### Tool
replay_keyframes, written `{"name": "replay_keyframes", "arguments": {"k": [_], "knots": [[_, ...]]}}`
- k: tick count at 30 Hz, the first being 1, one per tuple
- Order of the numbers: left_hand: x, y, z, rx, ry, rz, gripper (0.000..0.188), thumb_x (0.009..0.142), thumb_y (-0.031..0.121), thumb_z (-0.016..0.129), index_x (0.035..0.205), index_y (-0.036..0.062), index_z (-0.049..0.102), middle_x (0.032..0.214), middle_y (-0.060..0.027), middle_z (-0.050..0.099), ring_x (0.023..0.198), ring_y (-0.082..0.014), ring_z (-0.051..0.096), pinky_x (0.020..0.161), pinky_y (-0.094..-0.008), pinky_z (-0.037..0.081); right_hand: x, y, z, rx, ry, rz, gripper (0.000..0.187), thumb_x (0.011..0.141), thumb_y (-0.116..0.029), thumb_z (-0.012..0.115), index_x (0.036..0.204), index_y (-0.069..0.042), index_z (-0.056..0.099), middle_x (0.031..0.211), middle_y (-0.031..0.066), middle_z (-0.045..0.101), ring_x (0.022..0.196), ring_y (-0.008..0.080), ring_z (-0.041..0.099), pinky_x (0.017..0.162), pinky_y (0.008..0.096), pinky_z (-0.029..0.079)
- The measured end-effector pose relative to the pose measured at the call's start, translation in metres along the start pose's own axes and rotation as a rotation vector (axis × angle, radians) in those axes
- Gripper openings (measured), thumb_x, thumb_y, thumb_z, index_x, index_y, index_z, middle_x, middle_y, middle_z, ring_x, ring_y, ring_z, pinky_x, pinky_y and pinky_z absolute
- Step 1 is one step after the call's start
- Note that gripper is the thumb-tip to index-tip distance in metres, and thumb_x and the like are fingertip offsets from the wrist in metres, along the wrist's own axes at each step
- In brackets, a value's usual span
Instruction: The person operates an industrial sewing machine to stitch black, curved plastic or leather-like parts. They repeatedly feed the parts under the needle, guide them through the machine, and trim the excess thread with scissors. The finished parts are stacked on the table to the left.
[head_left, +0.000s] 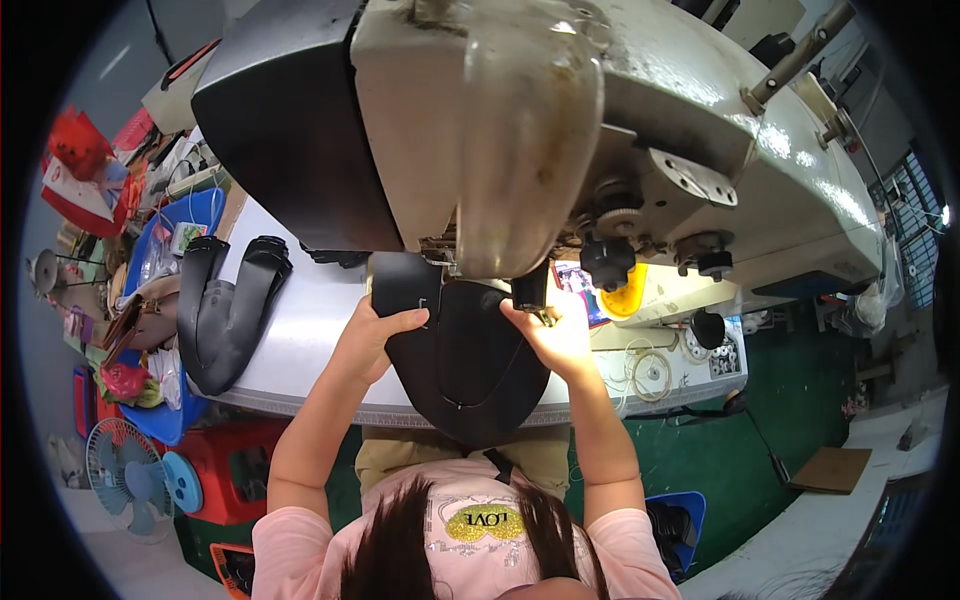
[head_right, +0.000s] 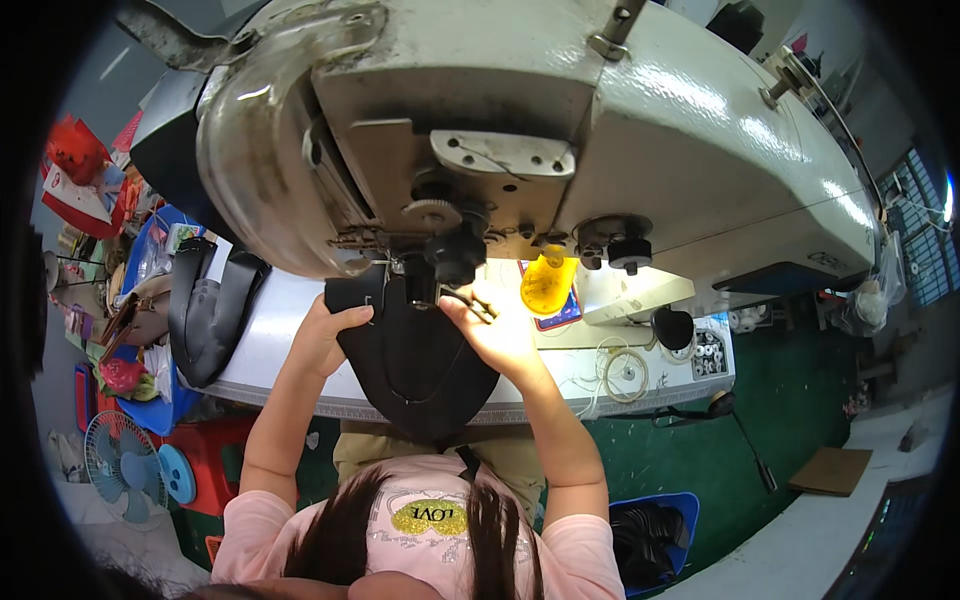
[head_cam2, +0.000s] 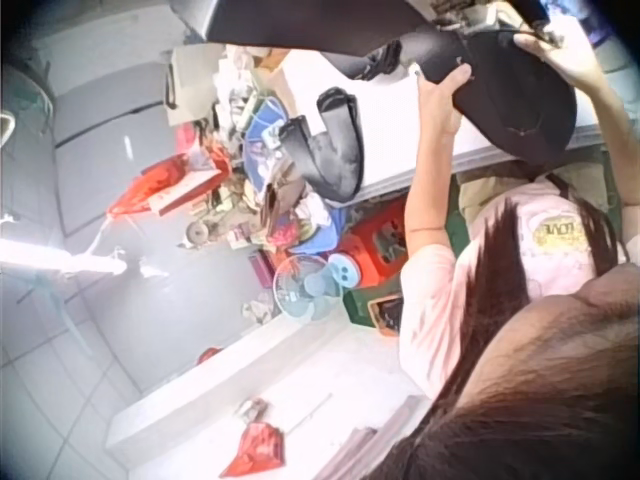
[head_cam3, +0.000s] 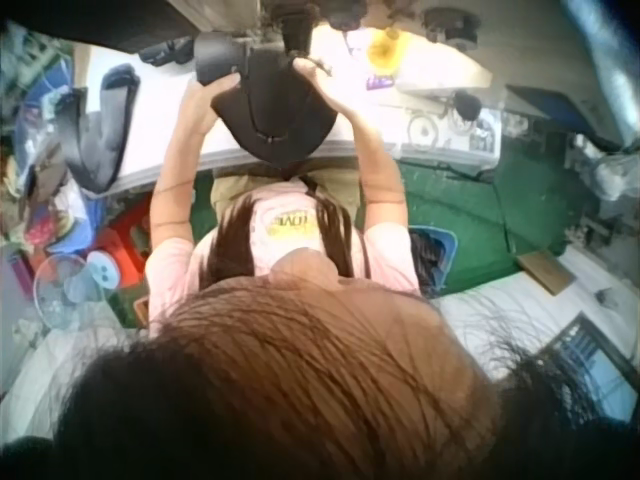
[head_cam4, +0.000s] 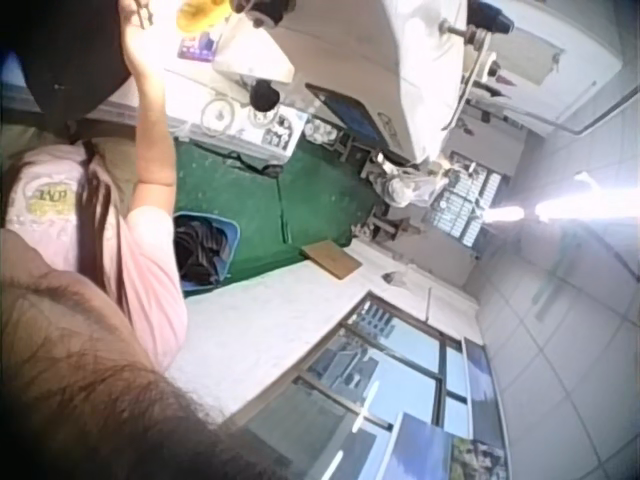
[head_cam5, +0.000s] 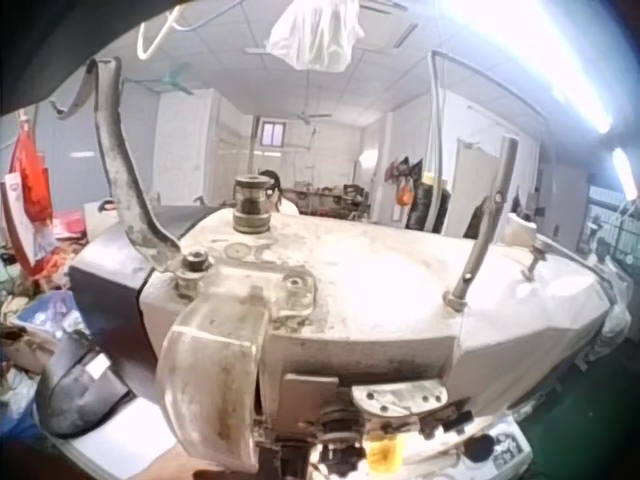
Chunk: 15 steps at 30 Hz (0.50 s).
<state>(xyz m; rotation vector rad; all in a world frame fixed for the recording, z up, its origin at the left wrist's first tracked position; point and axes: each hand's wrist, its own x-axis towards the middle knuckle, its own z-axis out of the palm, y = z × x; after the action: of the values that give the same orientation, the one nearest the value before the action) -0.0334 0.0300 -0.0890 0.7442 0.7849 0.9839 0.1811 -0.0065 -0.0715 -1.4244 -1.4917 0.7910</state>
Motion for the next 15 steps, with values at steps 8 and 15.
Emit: {"name": "replay_keyframes", "arguments": {"k": [8,15], "knots": [[0.024,0.012,0.017,-0.09,0.003,-0.083,0.025,0.07,-0.003,0.062,0.094,0.0003,0.054,0.085,-0.0078,0.059,0.076,-0.016,0.059,0.07,-0.0283,0.049,0.029,0.029,-0.008,0.027,0.045,-0.296,0.021,0.08,-0.018,0.058,0.09,-0.001,0.055,0.083,0.0042,0.057,0.075,0.0119,0.054,0.067,0.026,0.044],[0.035,0.02,0.021,-0.054,-0.044,-0.006,0.026,0.07,-0.002,0.062,0.094,-0.0002,0.054,0.089,-0.0083,0.059,0.084,-0.0162,0.057,0.077,-0.0281,0.045,0.042,0.084,-0.015,0.308,0.15,-0.194,0.033,0.08,-0.023,0.059,0.104,-0.004,0.047,0.091,0.0054,0.052,0.078,0.0137,0.053,0.066,0.0272,0.048]]}}
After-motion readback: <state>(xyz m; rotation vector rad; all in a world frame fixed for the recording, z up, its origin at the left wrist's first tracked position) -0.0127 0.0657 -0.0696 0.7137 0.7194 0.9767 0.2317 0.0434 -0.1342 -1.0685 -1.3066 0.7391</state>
